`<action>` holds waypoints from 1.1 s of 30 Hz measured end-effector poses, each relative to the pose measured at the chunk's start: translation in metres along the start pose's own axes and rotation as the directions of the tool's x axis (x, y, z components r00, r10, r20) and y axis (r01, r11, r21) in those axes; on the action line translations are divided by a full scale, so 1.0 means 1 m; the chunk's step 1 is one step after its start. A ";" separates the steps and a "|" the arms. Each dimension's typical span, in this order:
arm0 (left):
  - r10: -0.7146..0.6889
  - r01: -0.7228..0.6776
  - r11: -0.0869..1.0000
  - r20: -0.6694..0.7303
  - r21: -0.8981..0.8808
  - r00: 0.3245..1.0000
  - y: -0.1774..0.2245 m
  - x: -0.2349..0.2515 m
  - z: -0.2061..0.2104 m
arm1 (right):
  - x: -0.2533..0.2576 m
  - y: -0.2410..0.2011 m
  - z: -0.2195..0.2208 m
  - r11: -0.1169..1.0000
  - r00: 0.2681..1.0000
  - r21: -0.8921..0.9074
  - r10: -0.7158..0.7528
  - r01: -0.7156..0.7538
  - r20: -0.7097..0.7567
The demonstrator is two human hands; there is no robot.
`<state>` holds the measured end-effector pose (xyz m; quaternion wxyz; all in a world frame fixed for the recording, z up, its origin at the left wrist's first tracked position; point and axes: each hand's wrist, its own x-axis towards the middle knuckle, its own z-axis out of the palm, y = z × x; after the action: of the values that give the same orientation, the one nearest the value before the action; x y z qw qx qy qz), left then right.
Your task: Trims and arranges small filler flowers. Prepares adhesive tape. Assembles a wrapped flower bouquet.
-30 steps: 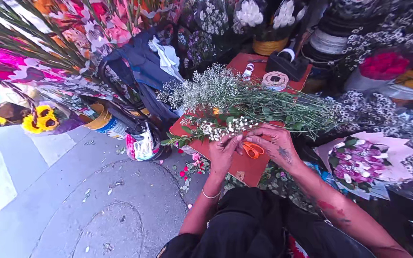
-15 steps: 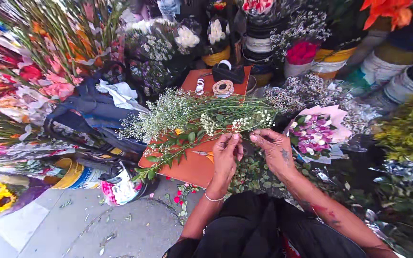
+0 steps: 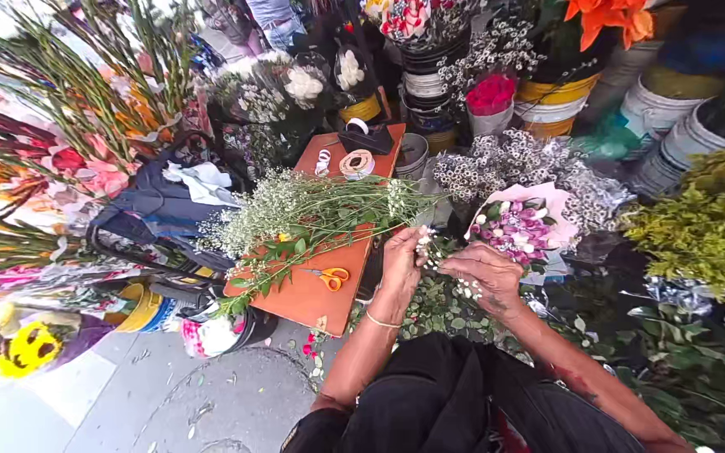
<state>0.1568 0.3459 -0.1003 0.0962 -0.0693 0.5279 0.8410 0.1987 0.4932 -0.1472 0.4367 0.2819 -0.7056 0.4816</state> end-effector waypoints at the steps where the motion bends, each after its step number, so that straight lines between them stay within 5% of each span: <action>1: -0.033 0.033 0.999 -0.007 0.005 0.999 -0.007 0.001 0.008 | -0.002 0.003 -0.010 1.000 1.000 -0.012 -0.027 0.027 0.007; 6: -0.057 0.052 0.998 -0.157 -0.039 0.986 -0.025 0.038 0.011 | -0.006 -0.005 -0.042 0.984 0.981 0.111 -0.155 0.142 0.118; 9: -0.016 0.033 0.986 -0.106 0.163 0.994 -0.002 0.035 -0.002 | -0.009 0.008 -0.047 0.944 0.971 0.227 0.227 -0.238 0.074; 13: -0.066 0.106 0.849 -0.095 0.518 0.993 0.025 0.038 -0.074 | 0.015 0.020 -0.050 0.639 0.742 0.475 0.669 -0.605 0.043; 17: -0.055 0.294 0.622 -0.334 0.726 0.941 0.029 0.063 -0.178 | 0.028 0.019 -0.035 0.397 0.566 0.597 0.816 -0.697 0.118; 19: 0.063 0.373 0.335 -0.415 0.865 0.908 0.033 0.073 -0.212 | 0.032 0.017 -0.025 0.333 0.493 0.568 0.857 -0.752 0.151; 21: 0.197 0.452 0.083 -0.459 0.888 0.866 0.052 0.067 -0.208 | 0.036 0.018 -0.019 0.344 0.475 0.512 0.868 -0.788 0.148; 22: 0.278 0.446 0.045 -0.440 0.894 0.854 0.063 0.060 -0.195 | 0.038 0.020 -0.015 0.376 0.489 0.485 0.863 -0.790 0.129; 23: 0.388 0.371 0.043 -0.357 0.928 0.850 0.071 0.052 -0.180 | 0.040 0.023 -0.011 0.418 0.512 0.450 0.852 -0.789 0.107; 25: 0.589 -0.036 0.077 -0.017 0.996 0.808 0.068 0.045 -0.142 | 0.044 0.028 -0.002 0.505 0.561 0.344 0.824 -0.792 0.082; 27: 0.565 -0.489 0.317 0.253 0.812 0.785 0.048 0.046 -0.095 | 0.045 0.030 0.008 0.572 0.599 0.202 0.793 -0.795 0.112; 29: 0.426 -0.598 0.586 0.420 0.547 0.802 0.024 0.045 -0.051 | 0.048 0.029 0.013 0.623 0.616 0.026 0.766 -0.782 0.186; 33: 0.410 -0.655 0.479 0.511 0.584 0.755 0.003 0.043 -0.013 | 0.051 0.022 0.011 0.704 0.670 -0.259 0.710 -0.662 0.217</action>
<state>0.1150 0.3367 -0.1126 -0.0751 0.2745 0.7918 0.5404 0.1538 0.4926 -0.1131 0.1312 0.0294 -0.8530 0.5043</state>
